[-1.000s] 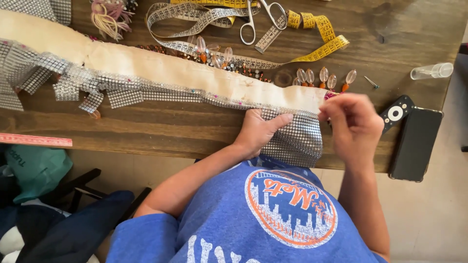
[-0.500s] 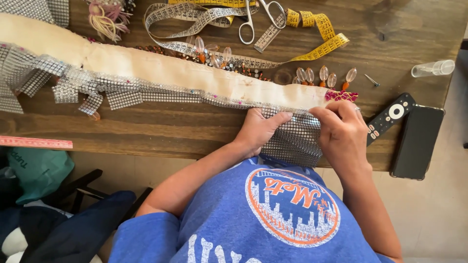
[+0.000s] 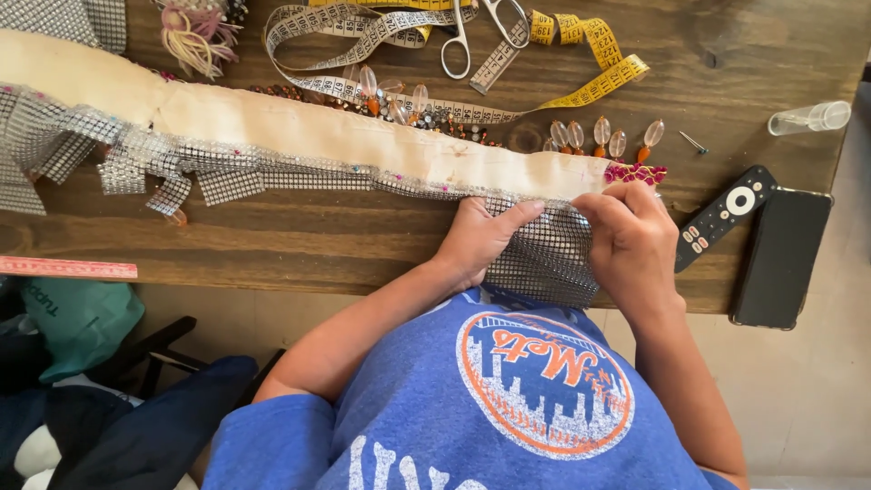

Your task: Hand-sewing a decorative mesh trim onto a fabric strap for a bag

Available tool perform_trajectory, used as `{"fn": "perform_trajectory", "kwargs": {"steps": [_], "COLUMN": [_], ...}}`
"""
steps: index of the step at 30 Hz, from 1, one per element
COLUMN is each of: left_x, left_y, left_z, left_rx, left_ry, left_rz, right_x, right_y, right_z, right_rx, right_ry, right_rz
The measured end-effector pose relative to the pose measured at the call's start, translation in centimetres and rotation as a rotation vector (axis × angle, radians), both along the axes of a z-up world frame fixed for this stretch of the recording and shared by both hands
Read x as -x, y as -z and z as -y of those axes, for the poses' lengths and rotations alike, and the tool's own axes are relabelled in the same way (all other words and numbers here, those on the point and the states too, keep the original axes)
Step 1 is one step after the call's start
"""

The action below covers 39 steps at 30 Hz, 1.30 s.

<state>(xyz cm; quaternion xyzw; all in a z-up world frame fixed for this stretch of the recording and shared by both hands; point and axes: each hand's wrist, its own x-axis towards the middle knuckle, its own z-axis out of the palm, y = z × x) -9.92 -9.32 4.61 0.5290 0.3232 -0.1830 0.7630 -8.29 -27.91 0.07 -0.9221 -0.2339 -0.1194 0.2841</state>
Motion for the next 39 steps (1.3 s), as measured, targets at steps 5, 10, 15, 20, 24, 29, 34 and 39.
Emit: {"fn": "perform_trajectory", "kwargs": {"steps": [5,10,15,20,24,29,34,39], "left_x": [0.4,0.2,0.4,0.5,0.7,1.4,1.2,1.4], "left_y": [1.2,1.5,2.7,4.9,6.0,6.4,5.7,6.6], "left_z": [0.4,0.3,-0.3,0.0,0.1,0.3,0.0,0.1], "left_rx": [0.006,0.013,0.112,0.188,0.233,0.268,0.281,0.257], "left_ry": [-0.011,-0.057,-0.079,-0.116,-0.132,-0.132,-0.119,-0.13], "left_rz": [0.036,0.101,0.154,0.175,0.193,0.216,0.233,0.197], "right_x": [-0.1,-0.5,-0.7,-0.8,-1.1,-1.5,-2.0,-1.9], "right_y": [-0.1,0.6,0.6,0.5,0.4,-0.3,0.5,0.6], "right_z": [-0.4,-0.1,-0.2,-0.8,-1.2,0.3,0.7,-1.2], "right_rx": [-0.18,-0.282,-0.298,-0.32,-0.33,-0.379,-0.384,-0.331], "right_ry": [0.028,0.033,0.003,-0.017,-0.029,0.026,0.002,-0.061], "right_rz": [-0.166,-0.244,-0.257,-0.26,-0.255,-0.394,-0.4,-0.33]}}
